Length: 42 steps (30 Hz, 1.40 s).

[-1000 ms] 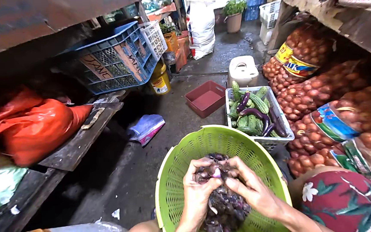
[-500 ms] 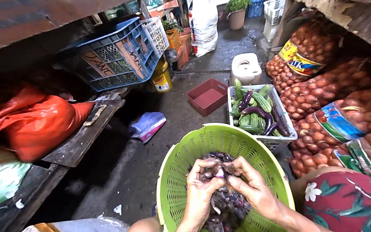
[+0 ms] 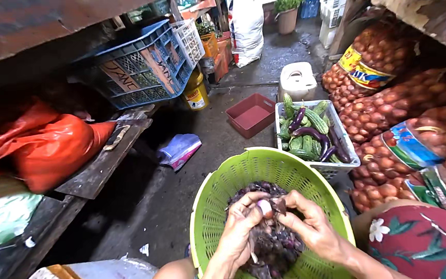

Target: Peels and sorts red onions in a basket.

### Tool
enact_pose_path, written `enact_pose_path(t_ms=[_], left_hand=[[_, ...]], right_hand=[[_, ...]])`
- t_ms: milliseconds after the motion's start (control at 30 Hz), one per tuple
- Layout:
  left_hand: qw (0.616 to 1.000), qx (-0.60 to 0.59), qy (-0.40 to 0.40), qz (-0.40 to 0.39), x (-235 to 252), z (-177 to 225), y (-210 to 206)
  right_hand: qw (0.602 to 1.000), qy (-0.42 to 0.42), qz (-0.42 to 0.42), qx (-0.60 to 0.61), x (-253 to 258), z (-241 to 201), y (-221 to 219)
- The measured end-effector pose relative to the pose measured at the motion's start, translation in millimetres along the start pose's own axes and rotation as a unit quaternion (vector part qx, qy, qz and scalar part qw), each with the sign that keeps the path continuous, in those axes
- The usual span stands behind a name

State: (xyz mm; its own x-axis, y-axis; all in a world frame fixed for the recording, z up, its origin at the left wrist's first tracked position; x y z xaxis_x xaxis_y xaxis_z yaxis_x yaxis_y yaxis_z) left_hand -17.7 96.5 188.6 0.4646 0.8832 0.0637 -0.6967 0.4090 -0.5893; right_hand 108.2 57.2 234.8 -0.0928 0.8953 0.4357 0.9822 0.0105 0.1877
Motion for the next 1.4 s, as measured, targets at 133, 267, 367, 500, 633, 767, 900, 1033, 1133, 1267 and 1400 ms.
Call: enact_pose_path(t_ms=[133, 267, 367, 500, 633, 767, 900, 1033, 1133, 1267, 1400], left_hand=[[0.991, -0.116, 0.071, -0.006, 0, -8, -1], [0.961, -0.213, 0.084, 0.156, 5, -23, 23], [0.951, -0.16, 0.081, 0.253, 3, -30, 41], [0.964, -0.081, 0.031, 0.251, 2, -27, 35], [0.961, -0.133, 0.074, 0.233, -2, -38, 26], [0.954, -0.073, 0.097, 0.275, -1, -26, 37], [0.966, -0.098, 0.086, 0.222, 4, -14, 37], [0.98, 0.173, 0.096, 0.018, 4, -17, 14], [0.95, 0.271, 0.12, -0.102, -1, -29, -3], [0.961, 0.218, 0.166, -0.034, -1, -35, 6], [0.981, 0.035, 0.187, 0.044, -2, -29, 18]], right_hand=[[0.996, -0.08, -0.018, 0.026, 5, 7, 5], [0.902, -0.359, 0.026, 0.239, 0, 51, -3], [0.921, -0.378, -0.033, 0.093, -10, 59, -18], [0.989, -0.066, -0.007, -0.133, -13, 23, -39], [0.99, 0.031, 0.052, -0.127, -12, 13, -34], [0.93, -0.313, 0.042, 0.186, -1, 45, -7], [0.824, -0.479, -0.004, 0.302, -3, 58, 3], [0.816, -0.507, -0.044, 0.273, -7, 60, 5], [0.827, -0.5, -0.064, 0.249, -7, 61, 2], [0.896, -0.436, -0.049, 0.065, 2, 73, 16], [0.817, -0.519, -0.123, -0.218, -11, 125, 18]])
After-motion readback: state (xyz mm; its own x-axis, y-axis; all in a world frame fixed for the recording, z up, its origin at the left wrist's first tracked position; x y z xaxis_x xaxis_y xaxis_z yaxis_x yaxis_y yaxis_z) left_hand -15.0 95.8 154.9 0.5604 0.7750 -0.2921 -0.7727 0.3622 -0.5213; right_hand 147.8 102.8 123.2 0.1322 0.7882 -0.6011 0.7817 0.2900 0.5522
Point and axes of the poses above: each hand's wrist, its own x-axis towards the middle knuckle, its own y-axis out of the back of the hand, z = x × y, the point moved 9 cm from there along x, towards the middle knuckle, and after that the axes turned 8 degrees about -y, right-handed, at the moved point
